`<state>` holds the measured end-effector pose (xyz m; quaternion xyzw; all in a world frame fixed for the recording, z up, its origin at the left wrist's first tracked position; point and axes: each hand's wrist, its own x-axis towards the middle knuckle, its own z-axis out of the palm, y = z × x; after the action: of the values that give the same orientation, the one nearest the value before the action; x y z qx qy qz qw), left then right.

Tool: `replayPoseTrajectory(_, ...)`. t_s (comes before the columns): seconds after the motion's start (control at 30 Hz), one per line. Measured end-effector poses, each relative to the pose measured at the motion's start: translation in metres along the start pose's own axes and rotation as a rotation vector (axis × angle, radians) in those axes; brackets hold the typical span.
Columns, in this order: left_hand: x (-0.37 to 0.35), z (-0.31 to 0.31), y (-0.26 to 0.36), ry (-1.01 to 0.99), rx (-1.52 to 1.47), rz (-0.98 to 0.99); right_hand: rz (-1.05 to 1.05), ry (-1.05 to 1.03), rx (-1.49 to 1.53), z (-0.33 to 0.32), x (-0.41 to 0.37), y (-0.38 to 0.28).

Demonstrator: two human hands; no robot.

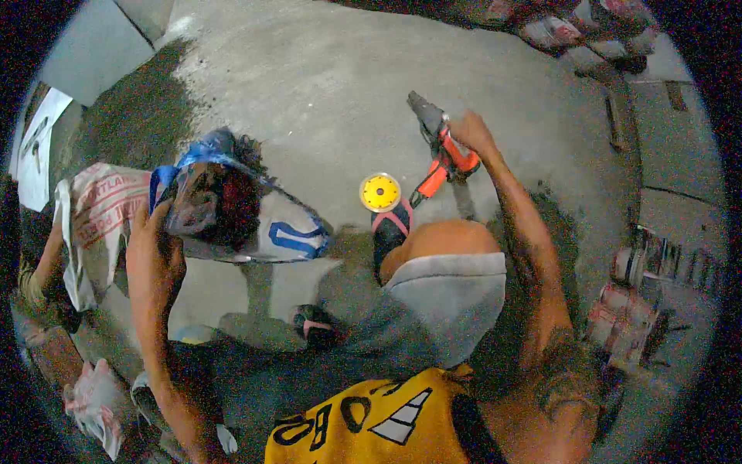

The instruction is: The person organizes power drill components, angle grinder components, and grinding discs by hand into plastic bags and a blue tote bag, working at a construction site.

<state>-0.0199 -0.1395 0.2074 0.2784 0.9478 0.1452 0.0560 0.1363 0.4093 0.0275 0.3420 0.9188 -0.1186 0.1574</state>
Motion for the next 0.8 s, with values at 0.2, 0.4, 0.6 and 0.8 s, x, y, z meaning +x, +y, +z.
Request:
replayPoseTrajectory(0.2,0.003,-0.007,0.010,-0.156,-0.003,-0.083,0.084,0.140,-0.252,0.080,-0.032,0.037)
replayPoseTrajectory(0.4,0.008,-0.010,0.012,-0.106,0.017,-0.016,-0.096,0.115,-0.278,0.067,0.026,-0.014)
replayPoseTrajectory(0.6,0.004,-0.003,-0.007,-0.084,-0.007,-0.079,-0.016,-0.093,-0.237,0.054,0.053,-0.026)
replayPoseTrajectory(0.8,0.000,-0.003,-0.015,-0.170,-0.123,-0.147,0.004,0.153,0.316,-0.015,0.029,-0.018)
